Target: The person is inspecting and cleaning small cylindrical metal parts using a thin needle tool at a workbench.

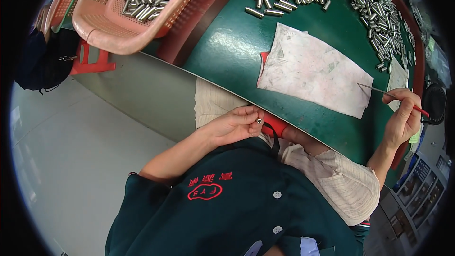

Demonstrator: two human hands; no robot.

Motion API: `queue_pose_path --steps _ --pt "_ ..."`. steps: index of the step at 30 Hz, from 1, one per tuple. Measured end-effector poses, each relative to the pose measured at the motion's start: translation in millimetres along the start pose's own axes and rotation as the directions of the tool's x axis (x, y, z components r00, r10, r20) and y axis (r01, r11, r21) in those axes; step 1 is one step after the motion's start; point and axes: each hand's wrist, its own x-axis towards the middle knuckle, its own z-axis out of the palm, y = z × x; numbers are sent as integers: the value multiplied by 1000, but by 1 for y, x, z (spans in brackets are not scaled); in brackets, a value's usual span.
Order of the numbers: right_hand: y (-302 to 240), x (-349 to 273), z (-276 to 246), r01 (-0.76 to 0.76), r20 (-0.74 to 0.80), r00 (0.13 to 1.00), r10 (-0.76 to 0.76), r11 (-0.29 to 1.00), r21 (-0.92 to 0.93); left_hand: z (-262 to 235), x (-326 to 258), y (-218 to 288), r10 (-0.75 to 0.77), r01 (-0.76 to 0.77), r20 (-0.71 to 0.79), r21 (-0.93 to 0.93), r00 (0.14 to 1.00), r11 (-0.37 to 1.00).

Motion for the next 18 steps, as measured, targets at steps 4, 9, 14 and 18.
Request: queue_pose_path --steps 4,9,14,18 --pt "1 0 5 15 -2 1000 -15 999 31 8 -10 1 14 -8 -74 74 997 997" --pt "-9 3 3 18 0 1000 -18 999 -44 92 -22 31 -22 -5 42 555 999 832" --pt "-9 6 5 55 -32 998 -57 997 -58 177 23 60 160 -196 116 681 980 705" --pt "-12 6 6 83 -27 996 -86 993 -80 202 90 65 316 -440 308 563 897 700"
